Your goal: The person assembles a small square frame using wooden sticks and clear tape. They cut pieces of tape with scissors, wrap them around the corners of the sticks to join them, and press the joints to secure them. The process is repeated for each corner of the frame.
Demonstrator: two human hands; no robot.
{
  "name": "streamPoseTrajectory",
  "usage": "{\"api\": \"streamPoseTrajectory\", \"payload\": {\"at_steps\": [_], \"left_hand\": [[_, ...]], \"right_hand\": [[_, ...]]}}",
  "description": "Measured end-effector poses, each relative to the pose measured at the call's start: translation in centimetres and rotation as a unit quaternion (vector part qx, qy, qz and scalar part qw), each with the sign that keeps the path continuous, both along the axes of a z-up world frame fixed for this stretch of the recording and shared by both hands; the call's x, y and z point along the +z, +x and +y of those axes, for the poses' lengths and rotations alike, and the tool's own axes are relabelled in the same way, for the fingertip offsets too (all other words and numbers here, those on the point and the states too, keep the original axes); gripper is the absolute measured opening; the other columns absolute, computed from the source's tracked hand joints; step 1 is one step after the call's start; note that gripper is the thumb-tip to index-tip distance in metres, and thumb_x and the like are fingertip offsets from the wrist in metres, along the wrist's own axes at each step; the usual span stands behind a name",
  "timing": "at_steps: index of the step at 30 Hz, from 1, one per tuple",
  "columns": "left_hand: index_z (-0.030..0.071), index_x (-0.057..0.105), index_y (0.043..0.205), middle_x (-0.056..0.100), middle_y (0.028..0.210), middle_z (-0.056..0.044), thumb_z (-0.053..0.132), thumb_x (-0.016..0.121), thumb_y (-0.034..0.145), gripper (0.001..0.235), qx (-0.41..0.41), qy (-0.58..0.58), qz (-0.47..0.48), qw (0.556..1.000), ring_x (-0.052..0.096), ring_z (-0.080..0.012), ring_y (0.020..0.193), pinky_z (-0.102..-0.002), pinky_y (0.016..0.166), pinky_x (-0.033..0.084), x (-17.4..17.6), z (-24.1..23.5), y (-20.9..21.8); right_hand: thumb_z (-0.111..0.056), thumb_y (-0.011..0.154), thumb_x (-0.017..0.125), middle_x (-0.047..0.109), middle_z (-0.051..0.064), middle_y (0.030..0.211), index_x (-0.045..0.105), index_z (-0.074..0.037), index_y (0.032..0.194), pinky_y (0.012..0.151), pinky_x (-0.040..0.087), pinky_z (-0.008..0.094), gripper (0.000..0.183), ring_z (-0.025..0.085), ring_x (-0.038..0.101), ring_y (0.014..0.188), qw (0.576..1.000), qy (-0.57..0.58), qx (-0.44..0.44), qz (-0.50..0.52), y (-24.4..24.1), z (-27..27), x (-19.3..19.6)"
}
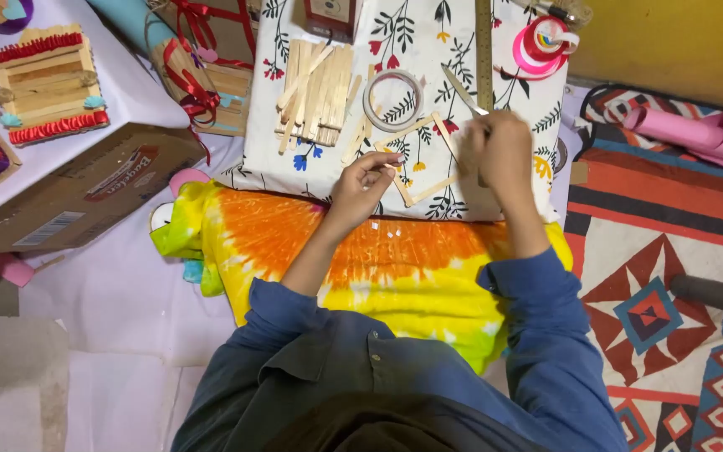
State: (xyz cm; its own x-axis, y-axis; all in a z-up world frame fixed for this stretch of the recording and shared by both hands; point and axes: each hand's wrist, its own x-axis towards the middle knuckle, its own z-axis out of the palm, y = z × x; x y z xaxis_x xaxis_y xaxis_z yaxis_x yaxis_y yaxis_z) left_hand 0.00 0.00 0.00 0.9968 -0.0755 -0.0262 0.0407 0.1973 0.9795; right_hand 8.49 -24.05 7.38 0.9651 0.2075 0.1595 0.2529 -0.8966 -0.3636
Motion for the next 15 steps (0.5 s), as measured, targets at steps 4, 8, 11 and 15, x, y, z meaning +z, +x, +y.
{"api": "streamPoseTrajectory", "payload": {"at_steps": [4, 8, 11, 15], "left_hand": [[0.011, 0.072, 0.124, 0.07, 0.114, -0.005, 0.01, 0.066, 0.1, 0.026, 0.002, -0.01, -0.023, 1.0, 0.061, -0.0071, 0.097, -0.02, 0.079, 0.055, 0.8, -0.2, 0.5], [0.01, 0.071, 0.127, 0.067, 0.117, -0.005, 0.008, 0.066, 0.1, 0.027, 0.026, -0.02, -0.039, 0.999, 0.059, -0.0078, 0.1, -0.02, 0.081, 0.055, 0.2, 0.0, 0.5], [0.011, 0.071, 0.128, 0.068, 0.117, -0.002, 0.008, 0.066, 0.1, 0.028, 0.046, -0.029, -0.048, 0.997, 0.059, -0.0057, 0.098, -0.018, 0.08, 0.054, -0.4, 1.0, 0.3], [0.009, 0.068, 0.132, 0.067, 0.12, -0.002, 0.008, 0.066, 0.1, 0.033, 0.067, -0.048, -0.046, 0.996, 0.058, -0.0037, 0.099, -0.019, 0.083, 0.054, -1.3, 2.5, 0.1]], "right_hand": [[-0.009, 0.097, 0.076, 0.074, 0.024, 0.099, 0.078, 0.0, 0.111, 0.076, 0.059, 0.042, 0.017, 0.032, 0.072, 0.077, 0.966, 0.219, 0.088, 0.104, -2.4, 5.0, 1.8], [-0.002, 0.089, 0.081, 0.076, 0.018, 0.09, 0.08, -0.002, 0.103, 0.071, 0.059, 0.032, 0.014, 0.021, 0.07, 0.075, 0.935, 0.301, 0.139, 0.126, -2.0, 6.7, 0.2], [0.0, 0.083, 0.085, 0.075, 0.013, 0.084, 0.081, -0.005, 0.098, 0.071, 0.058, 0.027, 0.017, 0.015, 0.068, 0.072, 0.931, 0.316, 0.142, 0.12, -1.6, 8.1, -0.8], [-0.001, 0.084, 0.086, 0.073, 0.014, 0.083, 0.081, -0.005, 0.097, 0.069, 0.058, 0.027, 0.014, 0.016, 0.068, 0.07, 0.928, 0.328, 0.143, 0.103, -1.4, 10.1, -2.1]]}}
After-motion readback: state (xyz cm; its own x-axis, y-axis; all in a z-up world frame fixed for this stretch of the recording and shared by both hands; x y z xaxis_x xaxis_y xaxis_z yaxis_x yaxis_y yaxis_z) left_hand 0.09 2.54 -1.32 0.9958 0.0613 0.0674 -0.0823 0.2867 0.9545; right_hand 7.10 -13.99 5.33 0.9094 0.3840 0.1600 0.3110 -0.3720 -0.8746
